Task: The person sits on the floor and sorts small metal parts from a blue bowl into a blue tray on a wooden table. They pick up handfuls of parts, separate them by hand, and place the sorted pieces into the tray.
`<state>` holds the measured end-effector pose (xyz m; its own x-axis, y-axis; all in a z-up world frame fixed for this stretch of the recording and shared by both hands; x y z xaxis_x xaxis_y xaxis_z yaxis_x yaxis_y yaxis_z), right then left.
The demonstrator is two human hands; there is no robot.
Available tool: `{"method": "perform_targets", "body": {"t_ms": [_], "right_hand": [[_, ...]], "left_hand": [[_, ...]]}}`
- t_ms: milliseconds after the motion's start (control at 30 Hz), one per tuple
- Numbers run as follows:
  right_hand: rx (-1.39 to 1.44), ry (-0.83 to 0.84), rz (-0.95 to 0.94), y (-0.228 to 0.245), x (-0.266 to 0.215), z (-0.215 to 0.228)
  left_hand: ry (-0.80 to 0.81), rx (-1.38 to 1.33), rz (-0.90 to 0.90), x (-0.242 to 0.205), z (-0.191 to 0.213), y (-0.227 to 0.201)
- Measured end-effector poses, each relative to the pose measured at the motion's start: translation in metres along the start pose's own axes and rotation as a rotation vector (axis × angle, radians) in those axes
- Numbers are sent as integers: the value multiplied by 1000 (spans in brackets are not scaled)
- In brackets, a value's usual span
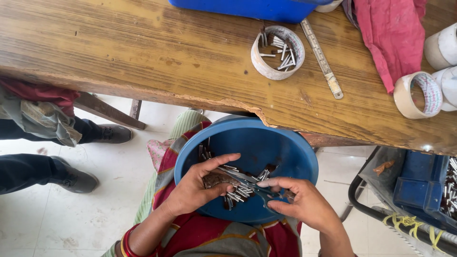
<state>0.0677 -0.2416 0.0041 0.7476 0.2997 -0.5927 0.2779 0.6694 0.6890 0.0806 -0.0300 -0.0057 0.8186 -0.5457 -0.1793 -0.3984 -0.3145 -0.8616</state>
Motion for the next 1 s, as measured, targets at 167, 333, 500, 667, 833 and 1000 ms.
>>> {"method": "perform_targets", "body": {"t_ms": [167, 333, 500, 667, 833, 1000], "right_hand": [[-514, -144, 238, 16, 14, -19], [112, -433, 414, 18, 23, -23], [734, -301, 382, -32, 51, -34], [523, -474, 418, -40, 46, -21], [487, -259, 468, 4, 46, -41], [750, -352, 332, -37, 57, -31]], "left_hand": [[-93, -198, 95, 6, -1, 21], [-77, -270, 35, 12, -12, 34], [-112, -261, 104, 10, -12, 41], [-93, -301, 60, 13, -12, 38], [-62, -321, 85, 15, -13, 47], [-46, -293, 81, 11, -15, 35]]}}
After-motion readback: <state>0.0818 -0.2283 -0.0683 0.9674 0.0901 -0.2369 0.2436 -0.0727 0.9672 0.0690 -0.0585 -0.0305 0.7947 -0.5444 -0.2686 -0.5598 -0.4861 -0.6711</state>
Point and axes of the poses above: each hand's wrist, its own x-axis towards the middle knuckle, its own z-axis out of the back of the hand, y = z × x, the point moved 9 cm from there along x, towards the middle knuckle, and after that the axes turned 7 degrees about -x, right-handed, at the moved point
